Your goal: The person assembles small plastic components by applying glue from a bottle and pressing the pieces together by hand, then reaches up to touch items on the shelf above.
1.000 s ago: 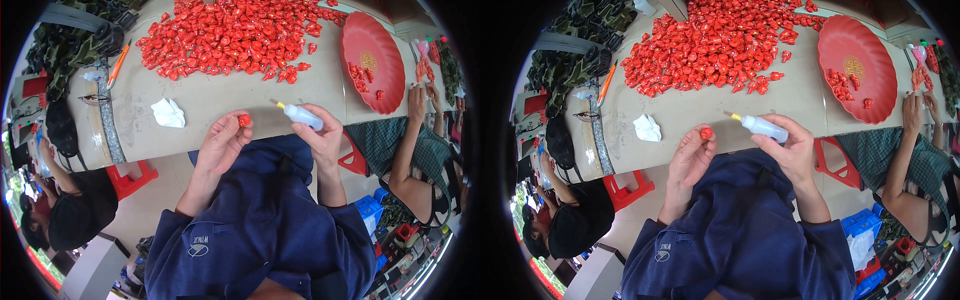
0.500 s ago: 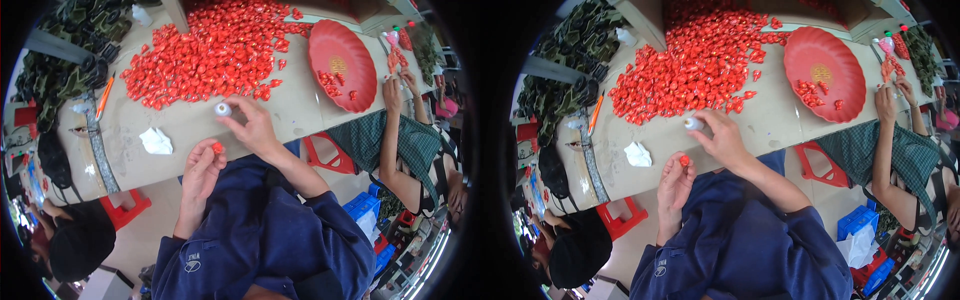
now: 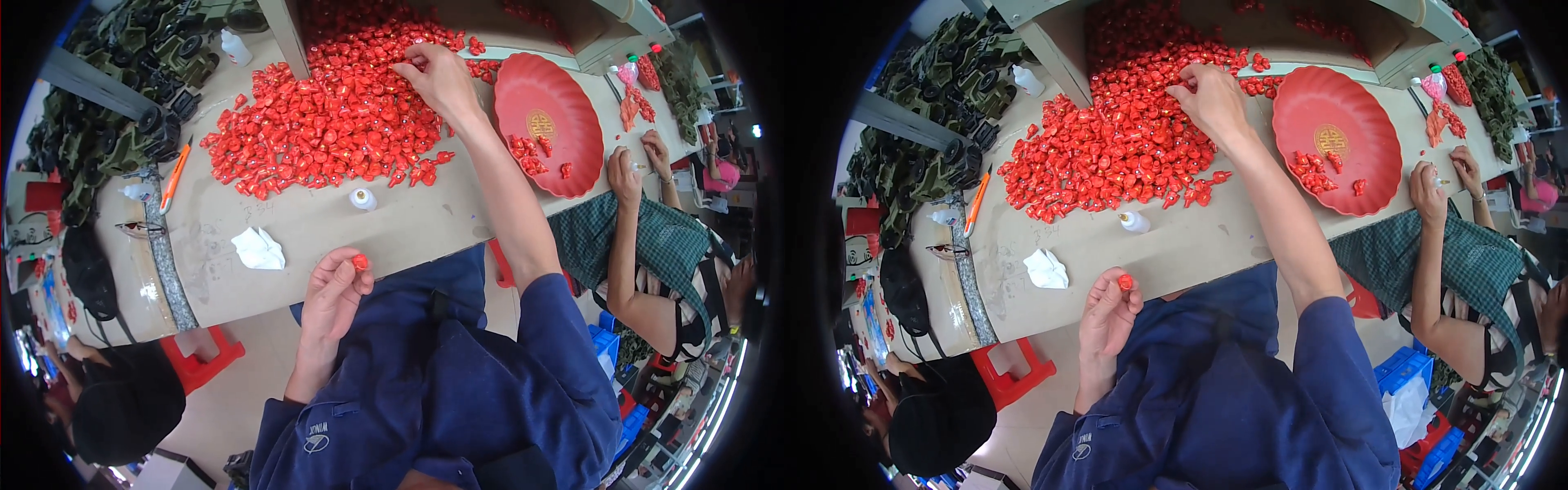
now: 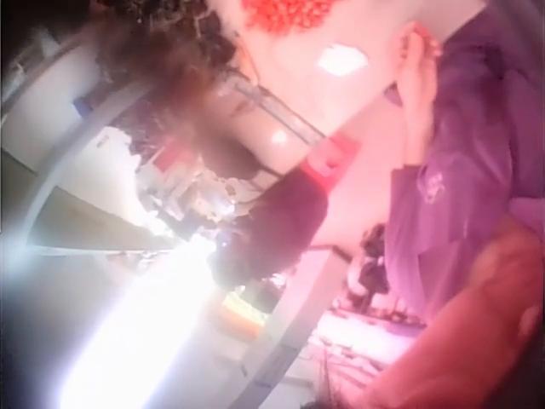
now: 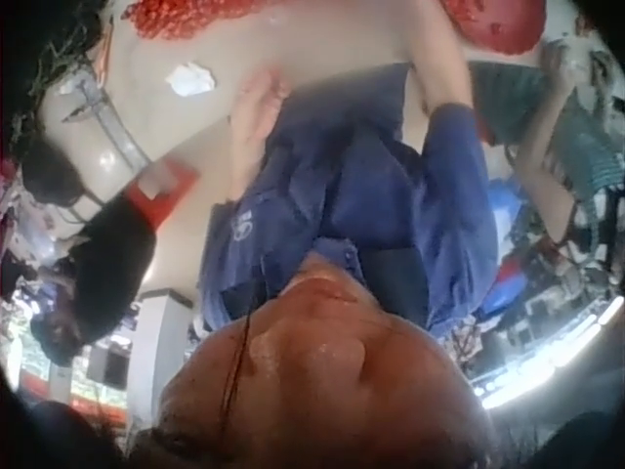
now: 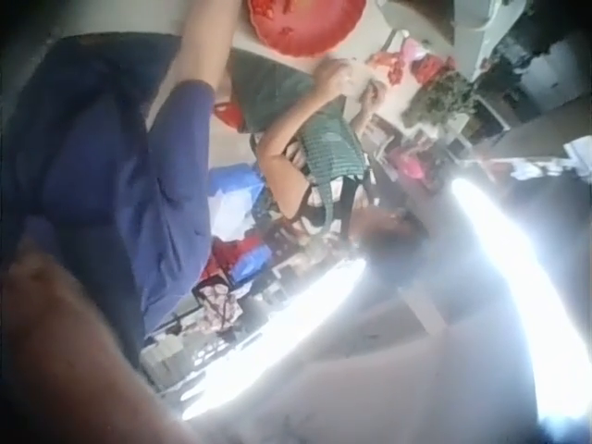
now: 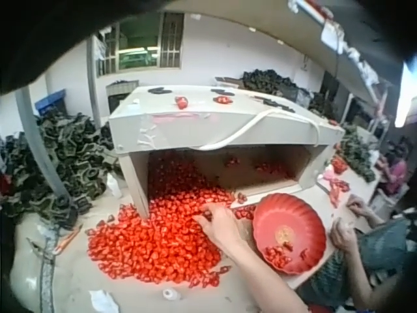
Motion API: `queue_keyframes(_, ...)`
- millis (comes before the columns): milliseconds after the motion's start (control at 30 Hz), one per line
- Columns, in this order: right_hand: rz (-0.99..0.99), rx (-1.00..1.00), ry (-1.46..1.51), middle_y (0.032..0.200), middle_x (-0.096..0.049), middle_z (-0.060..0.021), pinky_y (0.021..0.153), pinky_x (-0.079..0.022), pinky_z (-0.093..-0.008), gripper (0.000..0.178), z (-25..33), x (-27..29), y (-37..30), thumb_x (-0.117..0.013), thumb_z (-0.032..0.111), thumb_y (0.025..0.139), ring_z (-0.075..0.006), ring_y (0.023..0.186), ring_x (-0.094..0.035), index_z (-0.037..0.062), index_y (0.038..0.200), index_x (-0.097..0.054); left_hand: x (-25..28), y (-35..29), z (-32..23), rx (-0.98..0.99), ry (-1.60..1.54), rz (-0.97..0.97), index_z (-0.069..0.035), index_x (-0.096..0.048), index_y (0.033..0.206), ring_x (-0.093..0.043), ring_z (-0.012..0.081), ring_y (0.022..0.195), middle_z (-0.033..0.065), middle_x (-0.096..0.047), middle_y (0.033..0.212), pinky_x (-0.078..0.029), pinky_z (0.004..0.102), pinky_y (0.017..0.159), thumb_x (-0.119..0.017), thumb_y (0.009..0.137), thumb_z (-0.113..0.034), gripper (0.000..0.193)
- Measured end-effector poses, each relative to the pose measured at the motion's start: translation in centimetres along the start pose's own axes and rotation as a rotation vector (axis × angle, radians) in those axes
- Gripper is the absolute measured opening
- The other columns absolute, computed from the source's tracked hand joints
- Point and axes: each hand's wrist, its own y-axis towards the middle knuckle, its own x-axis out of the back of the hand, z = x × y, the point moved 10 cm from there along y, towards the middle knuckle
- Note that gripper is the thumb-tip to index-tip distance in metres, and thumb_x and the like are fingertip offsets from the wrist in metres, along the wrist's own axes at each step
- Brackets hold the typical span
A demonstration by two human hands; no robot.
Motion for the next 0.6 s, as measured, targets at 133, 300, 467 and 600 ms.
queue_keyframes(133, -0.113, 0.081, -0.003, 0.08, -0.063, -0.0137, 0.069, -0.046, -0.0343, 0.022, 0.5, 1.6, -0.5, -0.061, 0.018, 0.078, -0.0262, 0.075, -0.06, 0.0025, 0.094, -0.062, -0.1, -0.1, -0.1, -0.003, 0.004, 0.016, -0.002, -0.056, 0.102, -0.056, 0.0151, 0.072, 0.0099, -0.06, 0.088, -0.046, 0.0243, 0.062, -0.053, 0.087, -0.012, 0.018)
queue_keyframes(300, 0.113, -0.134, 0.58, 0.074, -0.061, -0.0043, 0.056, -0.042, -0.0215, 0.017, 1.2, 4.0, -6.5, -0.054, 0.011, 0.085, -0.0105, 0.062, -0.053, -0.0011, 0.092, -0.063, -0.2, -0.1, -0.1, -0.019, 0.039, 0.011, -0.002, -0.056, 0.102, -0.056, 0.0149, 0.072, 0.01, -0.06, 0.088, -0.046, 0.0244, 0.062, -0.053, 0.087, -0.01, 0.018)
queue_keyframes(467, 0.361, -0.528, 1.032, 0.071, -0.058, -0.0023, 0.053, -0.038, -0.0188, 0.013, 1.2, 2.3, -15.1, -0.054, 0.005, 0.084, -0.0064, 0.06, -0.048, -0.0018, 0.09, -0.064, -1.2, 0.8, 1.2, 0.016, 0.103, 0.001, 0.0, -0.055, 0.102, -0.057, 0.0147, 0.072, 0.0101, -0.061, 0.088, -0.047, 0.0245, 0.062, -0.053, 0.086, -0.008, 0.018)
queue_keyframes(600, 0.391, -0.454, 1.046, 0.079, -0.062, -0.0051, 0.061, -0.045, -0.0207, 0.013, 2.9, 2.0, -18.1, -0.057, 0.005, 0.082, -0.009, 0.069, -0.057, -0.0029, 0.09, -0.063, -2.0, 1.4, 1.7, 0.0, 0.171, -0.01, 0.001, -0.054, 0.101, -0.059, 0.0147, 0.072, 0.0098, -0.061, 0.085, -0.047, 0.0246, 0.063, -0.055, 0.084, -0.004, 0.018)
